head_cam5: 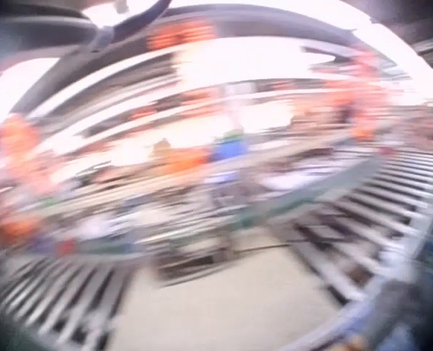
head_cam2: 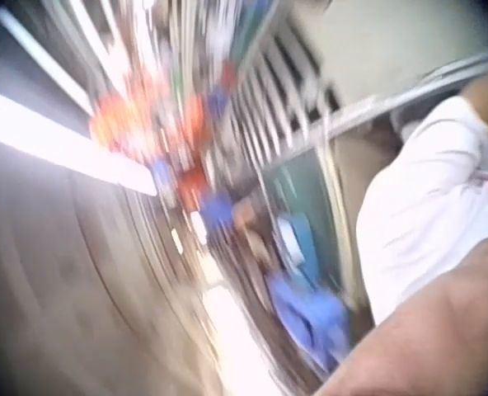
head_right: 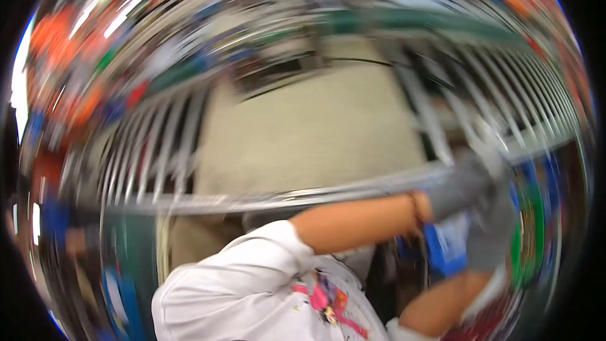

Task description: The recorder is connecting internal wires and arranging components inside the chassis of an ARC 200 welding machine.

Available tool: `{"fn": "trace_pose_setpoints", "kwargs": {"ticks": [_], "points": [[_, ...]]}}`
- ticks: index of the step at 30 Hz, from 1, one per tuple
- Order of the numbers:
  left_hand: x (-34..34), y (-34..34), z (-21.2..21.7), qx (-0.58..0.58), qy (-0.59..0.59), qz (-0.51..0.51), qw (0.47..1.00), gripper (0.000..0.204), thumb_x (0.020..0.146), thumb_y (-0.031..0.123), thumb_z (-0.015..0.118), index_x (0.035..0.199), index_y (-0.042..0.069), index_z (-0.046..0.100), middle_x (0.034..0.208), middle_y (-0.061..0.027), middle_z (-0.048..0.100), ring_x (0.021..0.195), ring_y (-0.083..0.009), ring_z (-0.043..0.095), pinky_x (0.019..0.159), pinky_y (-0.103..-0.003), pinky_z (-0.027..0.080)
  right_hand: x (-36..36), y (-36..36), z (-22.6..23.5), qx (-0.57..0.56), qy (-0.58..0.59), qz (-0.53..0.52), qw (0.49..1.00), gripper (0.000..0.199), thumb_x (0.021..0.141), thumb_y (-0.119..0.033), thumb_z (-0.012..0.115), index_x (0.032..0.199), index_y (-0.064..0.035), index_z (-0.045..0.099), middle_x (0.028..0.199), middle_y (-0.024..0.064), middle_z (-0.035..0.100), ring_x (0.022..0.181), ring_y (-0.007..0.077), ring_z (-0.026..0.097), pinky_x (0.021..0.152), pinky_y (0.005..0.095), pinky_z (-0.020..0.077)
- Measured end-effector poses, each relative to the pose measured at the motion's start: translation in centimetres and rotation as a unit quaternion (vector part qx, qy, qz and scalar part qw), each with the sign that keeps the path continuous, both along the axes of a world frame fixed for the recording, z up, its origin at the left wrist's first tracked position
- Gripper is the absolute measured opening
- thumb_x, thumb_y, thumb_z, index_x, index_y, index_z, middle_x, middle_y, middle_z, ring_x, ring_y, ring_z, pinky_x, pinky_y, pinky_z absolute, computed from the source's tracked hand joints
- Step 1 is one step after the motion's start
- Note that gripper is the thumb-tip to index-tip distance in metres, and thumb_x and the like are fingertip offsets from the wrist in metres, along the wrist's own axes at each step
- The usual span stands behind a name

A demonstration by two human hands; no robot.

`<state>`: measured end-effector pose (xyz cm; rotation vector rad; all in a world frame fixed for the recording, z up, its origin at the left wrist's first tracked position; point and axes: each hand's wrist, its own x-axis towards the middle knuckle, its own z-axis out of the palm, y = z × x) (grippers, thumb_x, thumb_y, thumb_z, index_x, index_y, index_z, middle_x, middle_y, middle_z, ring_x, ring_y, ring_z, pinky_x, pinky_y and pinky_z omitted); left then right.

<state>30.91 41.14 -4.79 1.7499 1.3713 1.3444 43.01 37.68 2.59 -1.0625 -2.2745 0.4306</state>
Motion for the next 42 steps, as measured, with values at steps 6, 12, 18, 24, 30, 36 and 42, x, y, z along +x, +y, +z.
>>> {"fn": "trace_pose_setpoints", "kwargs": {"ticks": [6,12,18,24,30,36,42], "points": [[-13.0,-11.2,3.9,0.153,-0.406,0.289,0.854,0.036,0.099,0.032,0.055,0.084,0.0,0.06,0.067,-0.0087,0.056,0.069,-0.0114,0.05,0.062,-0.035,0.045,-13.8,-1.3,-3.4,0.135,0.121,0.281,0.943,0.038,0.097,-0.013,0.053,0.129,0.007,0.051,0.124,0.0211,0.061,0.114,0.0288,0.06,0.097,0.0368,0.046],[-20.9,-30.6,6.5,0.296,-0.485,0.407,0.715,0.038,0.102,0.038,0.049,0.085,0.004,0.056,0.066,-0.0036,0.058,0.058,-0.0116,0.058,0.052,-0.028,0.047,-26.0,-19.8,-1.5,0.004,0.246,0.408,0.879,0.023,0.099,-0.015,0.055,0.114,0.0029,0.059,0.101,0.0114,0.066,0.093,0.0154,0.062,0.084,0.0285,0.0501],[-23.6,-43.6,7.1,0.298,-0.404,0.556,0.662,0.05,0.101,0.052,0.041,0.089,0.006,0.055,0.061,-0.0027,0.059,0.047,-0.008,0.053,0.039,-0.022,0.039,-29.3,-29.8,-1.4,-0.02,0.248,0.478,0.842,0.017,0.098,-0.009,0.053,0.108,0.0021,0.062,0.091,0.0079,0.063,0.08,0.0123,0.057,0.072,0.0263,0.0471],[-27.1,-57.0,4.0,0.342,-0.274,0.655,0.616,0.038,0.101,0.044,0.049,0.091,0.008,0.058,0.063,-0.0009,0.059,0.05,-0.0087,0.055,0.041,-0.023,0.042,-32.0,-35.6,-3.9,-0.044,0.276,0.491,0.825,0.017,0.098,-0.004,0.05,0.107,0.0015,0.063,0.082,0.0031,0.056,0.074,0.0085,0.05,0.069,0.0229,0.0415],[-29.2,-71.3,4.0,0.238,-0.253,0.787,0.511,0.04,0.099,0.046,0.052,0.089,0.009,0.063,0.063,-0.0001,0.059,0.047,-0.0068,0.049,0.042,-0.023,0.04,-34.5,-33.9,-8.3,-0.218,0.266,0.515,0.785,0.02,0.101,-0.012,0.049,0.111,0.0013,0.06,0.083,-0.0009,0.048,0.073,0.0065,0.042,0.068,0.0231,0.0388],[-31.8,-89.0,1.5,-0.063,-0.009,0.874,0.482,0.043,0.099,0.045,0.052,0.09,0.005,0.066,0.066,-0.0012,0.059,0.055,-0.0111,0.053,0.05,-0.028,0.043,-34.3,-28.5,-13.8,-0.257,0.171,0.39,0.868,0.01,0.097,-0.008,0.055,0.104,-0.0019,0.059,0.08,0.0016,0.053,0.07,0.0091,0.05,0.065,0.024,0.0435],[-33.7,-97.6,0.7,-0.394,0.072,0.843,0.359,0.047,0.097,0.045,0.048,0.1,0.003,0.067,0.093,-0.0178,0.067,0.087,-0.0333,0.063,0.08,-0.043,0.049,-31.0,-24.4,-21.3,-0.143,0.119,0.378,0.907,0.014,0.098,-0.014,0.056,0.102,-0.0007,0.059,0.084,0.0041,0.058,0.075,0.0135,0.054,0.069,0.0273,0.0467]]}}
